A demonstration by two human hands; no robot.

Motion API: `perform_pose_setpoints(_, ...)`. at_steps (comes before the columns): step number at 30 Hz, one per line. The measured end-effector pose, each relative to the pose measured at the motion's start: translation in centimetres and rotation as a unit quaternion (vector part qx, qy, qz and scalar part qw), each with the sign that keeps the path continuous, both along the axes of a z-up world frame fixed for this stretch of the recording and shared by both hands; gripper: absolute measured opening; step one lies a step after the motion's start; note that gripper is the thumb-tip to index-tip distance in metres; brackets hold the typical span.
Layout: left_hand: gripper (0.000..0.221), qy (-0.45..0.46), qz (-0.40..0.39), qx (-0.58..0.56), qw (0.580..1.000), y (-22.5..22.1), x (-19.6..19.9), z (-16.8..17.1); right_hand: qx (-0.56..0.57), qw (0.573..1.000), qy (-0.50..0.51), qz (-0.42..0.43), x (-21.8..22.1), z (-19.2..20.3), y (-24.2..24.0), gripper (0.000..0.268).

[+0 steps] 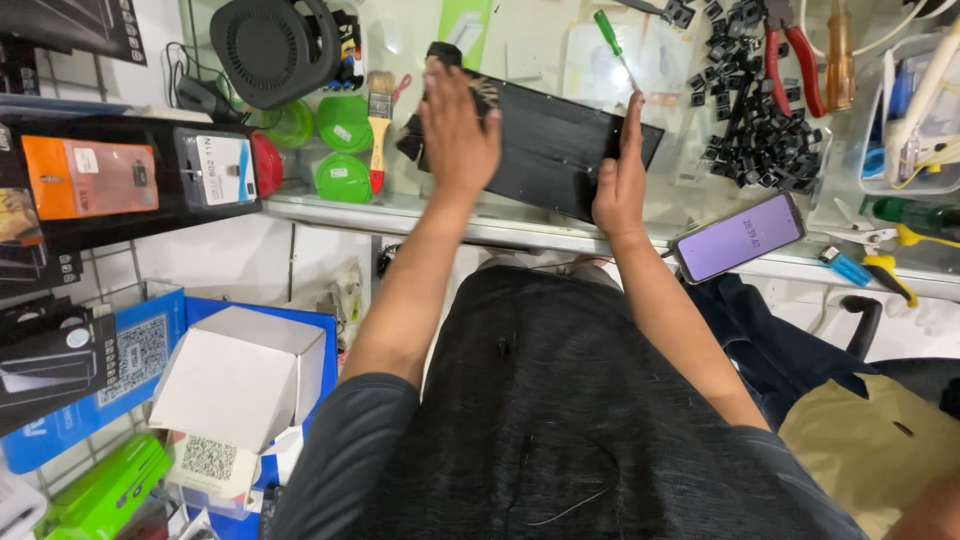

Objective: Cleaning a computer component using a brush, cloth, and air blower on a repair bench.

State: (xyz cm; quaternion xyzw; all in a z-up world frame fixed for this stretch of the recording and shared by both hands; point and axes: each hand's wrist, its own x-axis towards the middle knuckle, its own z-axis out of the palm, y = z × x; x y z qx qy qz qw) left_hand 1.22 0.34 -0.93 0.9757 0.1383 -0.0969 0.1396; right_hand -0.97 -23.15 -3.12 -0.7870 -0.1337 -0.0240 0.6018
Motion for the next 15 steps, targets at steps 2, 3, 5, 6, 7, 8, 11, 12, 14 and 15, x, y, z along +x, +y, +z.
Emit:
perform_pose_setpoints(2, 0.075, -0.038, -0.062, 0.010, 0.997, -3.3, -1.3, 1.4, 0.015, 1.000, -0.003, -0.004, 0.0, 0.4, 0.3, 0.081)
perform_pose_setpoints(3, 0.074, -0.074, -0.123, 0.020, 0.989, -5.0, -2.1, 2.1, 0.031, 1.000, -0.003, -0.006, -0.1, 0.6, 0.3, 0.083)
perform_pose_setpoints(5, 0.075, -0.090, -0.173, -0.041, 0.980, -8.1, -3.7, 0.0, 0.054, 0.998, -0.006, -0.006, 0.0, 0.0, 0.2, 0.084)
perform_pose_setpoints(6, 0.076, -0.108, -0.222, -0.100, 0.964, -9.6, -4.5, -0.9, 0.080, 0.997, -0.010, -0.005, 0.2, -0.3, 0.2, 0.085)
perform_pose_setpoints(7, 0.076, -0.105, -0.220, -0.101, 0.965, -10.3, -5.1, -1.4, 0.080, 0.997, -0.007, -0.004, 0.0, -0.5, 0.0, 0.085)
perform_pose_setpoints(8, 0.069, -0.070, -0.289, -0.075, 0.952, -11.1, -5.7, -1.8, 0.091, 0.996, 0.002, -0.009, -0.1, -0.7, -0.2, 0.083)
perform_pose_setpoints(11, 0.058, -0.061, -0.296, -0.121, 0.945, -9.3, -3.9, -1.9, 0.101, 0.995, -0.001, -0.019, 0.3, -0.7, -0.2, 0.083)
perform_pose_setpoints(12, 0.056, -0.077, -0.231, -0.191, 0.951, -8.1, -3.2, -1.7, 0.102, 0.995, -0.003, -0.022, 0.2, -0.8, -0.2, 0.084)
perform_pose_setpoints(14, 0.058, -0.100, -0.170, -0.173, 0.965, -4.2, -2.2, 1.3, 0.103, 0.994, 0.005, -0.023, 0.0, -0.2, 0.0, 0.084)
perform_pose_setpoints(15, 0.062, -0.124, -0.106, -0.151, 0.975, -2.4, -1.7, 2.8, 0.105, 0.994, 0.011, -0.022, -0.1, 0.2, -0.1, 0.083)
